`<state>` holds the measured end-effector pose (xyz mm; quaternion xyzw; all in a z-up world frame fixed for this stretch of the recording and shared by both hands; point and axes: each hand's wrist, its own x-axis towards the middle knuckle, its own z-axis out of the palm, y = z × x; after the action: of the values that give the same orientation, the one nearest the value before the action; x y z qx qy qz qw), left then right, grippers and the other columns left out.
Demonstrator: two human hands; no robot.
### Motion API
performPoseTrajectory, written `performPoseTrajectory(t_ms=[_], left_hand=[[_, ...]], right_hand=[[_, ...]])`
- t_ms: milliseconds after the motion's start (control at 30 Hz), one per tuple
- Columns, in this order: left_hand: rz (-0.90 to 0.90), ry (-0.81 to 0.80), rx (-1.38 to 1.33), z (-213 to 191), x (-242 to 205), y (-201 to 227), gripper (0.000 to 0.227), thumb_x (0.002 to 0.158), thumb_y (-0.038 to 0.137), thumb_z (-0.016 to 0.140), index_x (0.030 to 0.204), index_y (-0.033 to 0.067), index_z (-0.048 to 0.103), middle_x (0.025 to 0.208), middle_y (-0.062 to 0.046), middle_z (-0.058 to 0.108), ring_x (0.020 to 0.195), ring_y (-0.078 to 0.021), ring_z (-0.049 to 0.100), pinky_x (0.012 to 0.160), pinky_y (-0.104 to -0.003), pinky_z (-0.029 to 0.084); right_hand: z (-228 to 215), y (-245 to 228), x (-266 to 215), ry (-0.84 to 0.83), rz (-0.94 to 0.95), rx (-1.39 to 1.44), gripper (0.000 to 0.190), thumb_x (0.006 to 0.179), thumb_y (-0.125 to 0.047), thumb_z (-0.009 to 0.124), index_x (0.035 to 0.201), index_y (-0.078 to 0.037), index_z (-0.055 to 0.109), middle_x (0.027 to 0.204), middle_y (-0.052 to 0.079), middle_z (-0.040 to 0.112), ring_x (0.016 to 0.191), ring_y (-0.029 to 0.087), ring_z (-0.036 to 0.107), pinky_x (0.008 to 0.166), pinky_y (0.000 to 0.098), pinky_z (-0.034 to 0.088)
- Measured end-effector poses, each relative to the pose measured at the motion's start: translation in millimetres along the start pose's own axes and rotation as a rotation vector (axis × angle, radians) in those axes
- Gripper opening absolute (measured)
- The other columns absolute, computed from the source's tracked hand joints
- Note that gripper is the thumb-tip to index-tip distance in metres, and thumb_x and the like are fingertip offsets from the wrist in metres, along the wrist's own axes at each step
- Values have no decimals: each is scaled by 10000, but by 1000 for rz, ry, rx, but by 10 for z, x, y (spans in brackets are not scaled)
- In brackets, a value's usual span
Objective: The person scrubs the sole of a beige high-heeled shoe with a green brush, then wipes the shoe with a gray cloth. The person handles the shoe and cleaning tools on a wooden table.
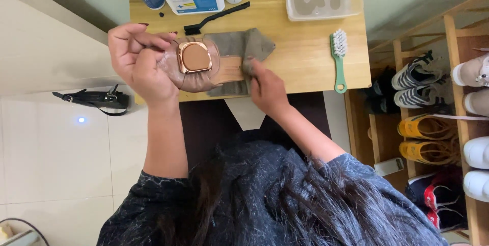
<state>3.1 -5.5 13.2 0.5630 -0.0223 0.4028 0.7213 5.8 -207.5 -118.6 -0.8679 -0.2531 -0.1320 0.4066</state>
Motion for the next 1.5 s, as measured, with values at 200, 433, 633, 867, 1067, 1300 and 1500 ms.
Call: performPoseTrajectory(t_ms=[200, 433, 633, 867, 1067, 1300, 1500], left_hand=[[21, -51, 33, 44, -5, 20, 378, 585, -118, 416, 949, -24, 457, 597, -174, 482, 675, -305, 649, 683, -337, 535], [17, -97, 85, -105, -2, 61, 267, 604, -44, 423, 861, 17, 456, 712, -73, 417, 755, -264, 670, 743, -360, 552], [175, 15, 234, -96, -23, 11, 89, 786, -52, 547, 789, -14, 467, 660, -100, 464, 692, -286, 680, 681, -344, 551], [44, -11, 412, 237, -13, 341, 183, 873, 234, 607, 908, 91, 498, 775, -68, 570, 668, -119, 532, 669, -231, 441], [2, 0, 282, 146, -77, 229, 182, 892, 138, 611, 979, 94, 457, 555, 6, 326, 560, -64, 380, 805, -310, 525], [1, 80, 365, 248, -82, 279, 206, 873, 109, 634, 943, 86, 442, 529, 3, 347, 543, -113, 508, 689, -271, 527], [89, 31, 389, 342, -111, 255, 189, 880, 46, 601, 959, 86, 433, 550, -71, 453, 531, -113, 486, 738, -278, 540]], right_hand=[[121, 230, -25, 108, -314, -582, 481, 745, -87, 489, 1207, -218, 517, 613, -24, 424, 716, 161, 507, 631, 297, 371], [-341, 206, 33, 25, 394, 129, 521, 754, 8, 514, 1224, -213, 477, 854, 157, 655, 836, 367, 614, 752, 469, 465], [-377, 677, 8, 124, 607, 658, 438, 715, 71, 481, 1078, -155, 577, 840, 24, 648, 699, 71, 547, 667, 229, 441], [-387, 650, -38, 65, 640, 1052, 436, 723, 118, 468, 1091, -89, 575, 1098, 38, 581, 975, 123, 528, 727, 216, 470], [-463, 376, 41, -20, 840, 1142, 466, 774, 75, 433, 1188, -105, 548, 1112, 27, 558, 891, 101, 533, 703, 175, 420], [-406, 133, 60, -56, 323, 545, 238, 866, 1, 526, 1068, -81, 620, 991, 30, 636, 870, 94, 570, 809, 215, 462], [-295, -217, 174, 66, 137, 435, 232, 817, -26, 630, 1038, -86, 591, 929, 73, 655, 900, 178, 649, 700, 249, 558]])
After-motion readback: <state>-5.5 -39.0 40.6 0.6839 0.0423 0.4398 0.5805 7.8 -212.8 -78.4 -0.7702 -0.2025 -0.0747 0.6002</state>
